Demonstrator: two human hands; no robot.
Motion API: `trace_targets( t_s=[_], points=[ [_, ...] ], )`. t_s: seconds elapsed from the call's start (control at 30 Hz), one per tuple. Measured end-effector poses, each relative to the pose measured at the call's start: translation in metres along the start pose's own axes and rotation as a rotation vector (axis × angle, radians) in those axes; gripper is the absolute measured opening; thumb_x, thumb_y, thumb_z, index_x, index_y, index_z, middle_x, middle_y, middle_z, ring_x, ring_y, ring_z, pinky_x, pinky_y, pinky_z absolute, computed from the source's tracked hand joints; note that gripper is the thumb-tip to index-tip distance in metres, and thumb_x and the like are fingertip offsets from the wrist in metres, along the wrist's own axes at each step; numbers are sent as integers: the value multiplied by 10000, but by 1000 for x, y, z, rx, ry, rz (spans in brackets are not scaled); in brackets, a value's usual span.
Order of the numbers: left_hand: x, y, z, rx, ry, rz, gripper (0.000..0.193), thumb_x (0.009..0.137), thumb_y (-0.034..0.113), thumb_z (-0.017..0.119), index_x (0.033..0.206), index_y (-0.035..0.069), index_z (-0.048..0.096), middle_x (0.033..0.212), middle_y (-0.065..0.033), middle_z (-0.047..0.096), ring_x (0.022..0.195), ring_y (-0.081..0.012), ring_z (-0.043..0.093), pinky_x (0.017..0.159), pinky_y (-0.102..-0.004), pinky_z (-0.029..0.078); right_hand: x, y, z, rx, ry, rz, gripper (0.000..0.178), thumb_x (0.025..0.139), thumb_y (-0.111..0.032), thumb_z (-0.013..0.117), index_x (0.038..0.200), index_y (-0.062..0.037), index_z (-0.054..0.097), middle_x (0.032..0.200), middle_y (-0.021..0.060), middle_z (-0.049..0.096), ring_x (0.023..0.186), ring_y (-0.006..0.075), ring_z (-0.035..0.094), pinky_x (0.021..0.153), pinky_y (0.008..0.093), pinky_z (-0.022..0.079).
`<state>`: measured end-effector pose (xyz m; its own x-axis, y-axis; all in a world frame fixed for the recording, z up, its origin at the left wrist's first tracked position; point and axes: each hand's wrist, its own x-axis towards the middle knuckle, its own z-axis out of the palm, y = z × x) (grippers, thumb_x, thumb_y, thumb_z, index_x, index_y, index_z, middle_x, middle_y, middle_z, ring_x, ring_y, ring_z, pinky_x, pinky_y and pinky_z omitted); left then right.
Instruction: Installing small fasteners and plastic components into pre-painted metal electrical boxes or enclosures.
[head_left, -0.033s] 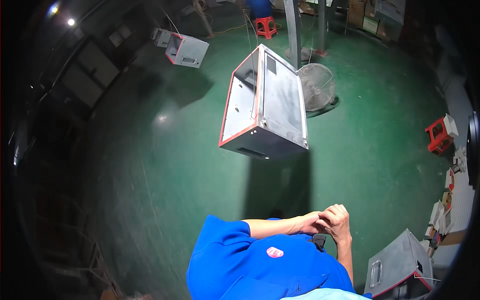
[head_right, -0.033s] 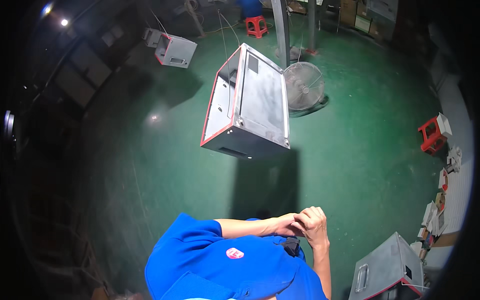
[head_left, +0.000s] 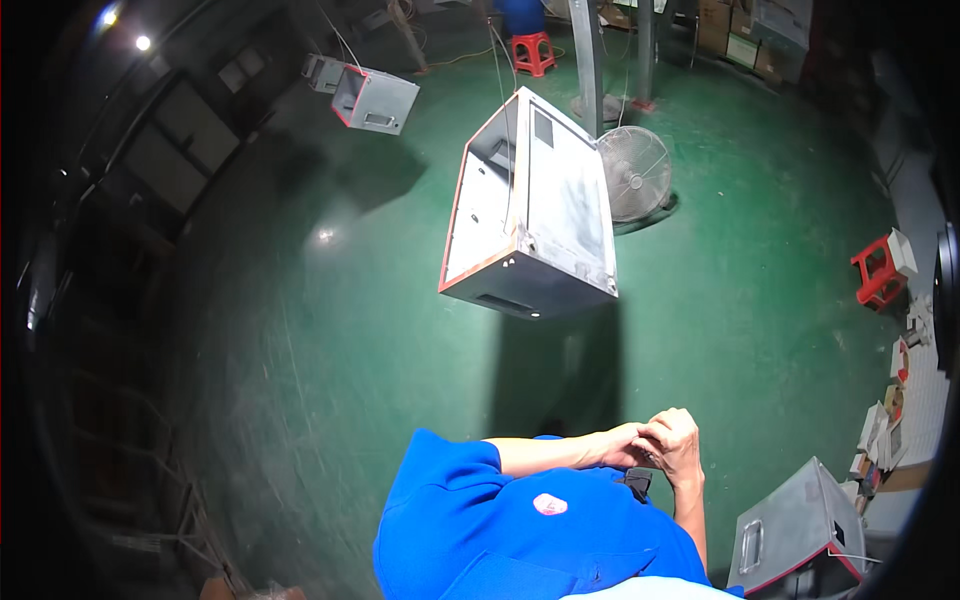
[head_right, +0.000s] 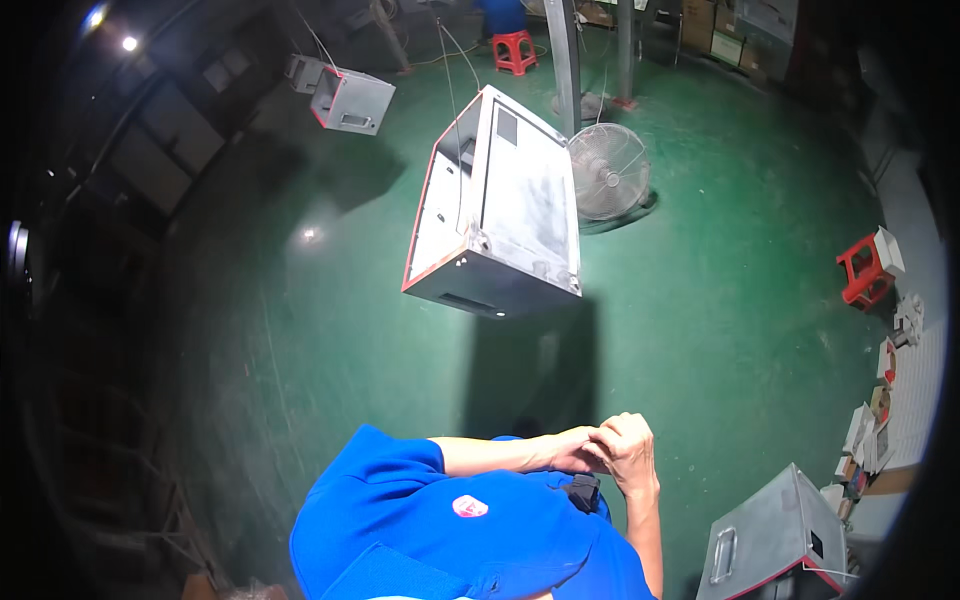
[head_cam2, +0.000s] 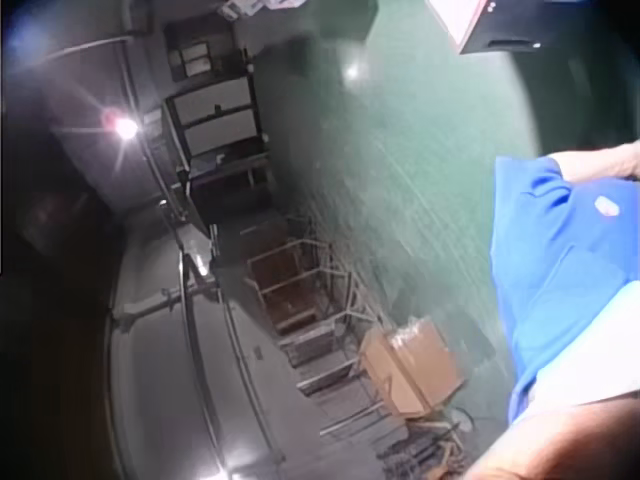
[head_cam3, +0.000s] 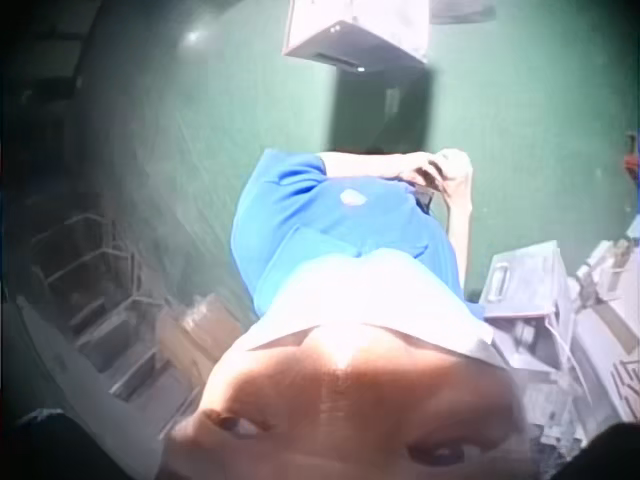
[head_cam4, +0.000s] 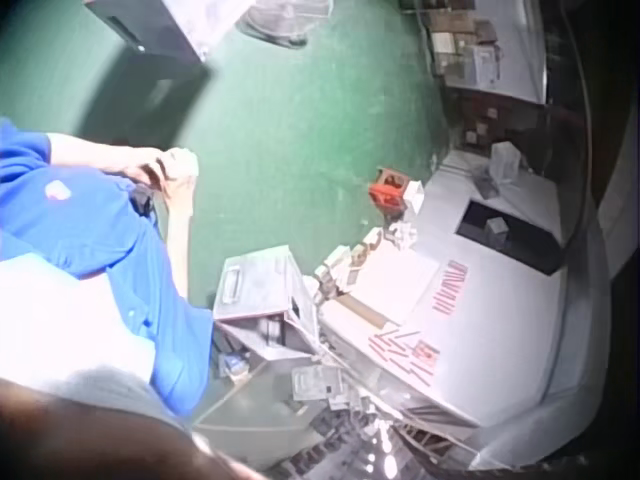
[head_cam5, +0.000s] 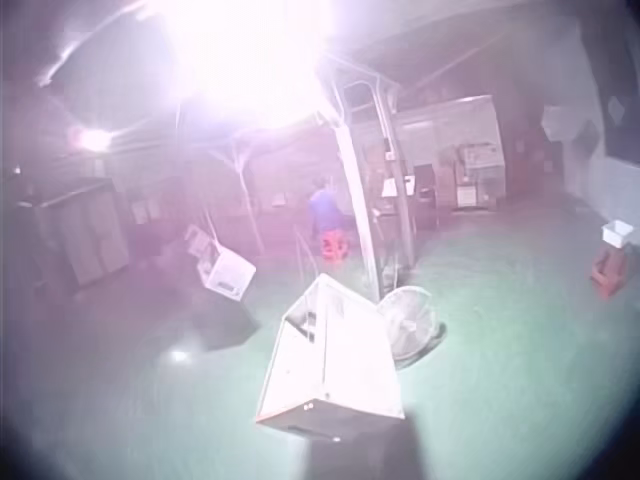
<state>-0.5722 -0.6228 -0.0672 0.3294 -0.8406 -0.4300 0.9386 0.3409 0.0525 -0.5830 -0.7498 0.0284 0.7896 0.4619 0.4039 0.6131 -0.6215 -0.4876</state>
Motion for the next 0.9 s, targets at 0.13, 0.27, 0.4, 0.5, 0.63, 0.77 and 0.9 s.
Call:
trace_targets(
  t_s=[0.13, 0.27, 0.4, 0.5, 0.63, 0.77, 0.9],
  points=[
    [4, -12, -21, -90, -60, -18, 143, 895, 107, 450, 788, 78, 541, 653, 3, 528, 565, -110, 539, 633, -316, 502, -5, -11, 0, -12, -20, -20, 181, 667, -228, 724, 734, -89, 629, 715, 35, 591, 693, 225, 563, 651, 352, 427],
    [-3, -21, -11, 9, 20, -21, 95, 879, 117, 491, 841, 61, 557, 753, -37, 600, 699, -162, 608, 693, -348, 528, -13, -19, -5, -9, -9, 19, 152, 673, -185, 720, 739, -83, 629, 718, 43, 598, 691, 232, 566, 652, 359, 432],
    [8, -36, -11, -13, 58, 104, 75, 857, 151, 531, 849, 91, 576, 788, -45, 607, 747, -164, 609, 691, -333, 530, -26, -24, -6, -41, 49, 31, 110, 680, -113, 704, 760, -81, 636, 727, 57, 615, 689, 250, 573, 654, 368, 438],
    [21, -35, -37, -98, -180, 55, 151, 912, 217, 489, 862, 106, 578, 798, -18, 601, 725, -139, 595, 627, -294, 514, -38, -26, -9, -29, 77, 87, 150, 660, -122, 716, 779, -74, 638, 738, 59, 617, 697, 250, 571, 677, 365, 431],
    [12, -48, 7, -16, 58, 86, 205, 949, 274, 470, 868, 116, 572, 768, 6, 572, 653, -106, 552, 565, -252, 481, -57, -24, -18, -111, -2, 176, 199, 644, -161, 719, 794, -61, 634, 779, 58, 608, 732, 238, 564, 695, 362, 420],
    [20, -65, 2, -82, 13, 58, 227, 950, 291, 478, 889, 92, 567, 745, -9, 575, 617, -117, 557, 551, -244, 492, -82, -18, -16, -133, -44, 200, 197, 653, -164, 706, 797, -55, 629, 784, 72, 606, 739, 248, 564, 689, 373, 419],
    [28, -81, 5, -88, 14, 3, 255, 949, 308, 480, 876, 80, 567, 734, -18, 583, 605, -130, 583, 535, -253, 512, -100, -20, -21, -125, -27, 234, 165, 656, -135, 698, 770, -52, 612, 770, 76, 594, 730, 256, 558, 687, 380, 419]
  ],
)
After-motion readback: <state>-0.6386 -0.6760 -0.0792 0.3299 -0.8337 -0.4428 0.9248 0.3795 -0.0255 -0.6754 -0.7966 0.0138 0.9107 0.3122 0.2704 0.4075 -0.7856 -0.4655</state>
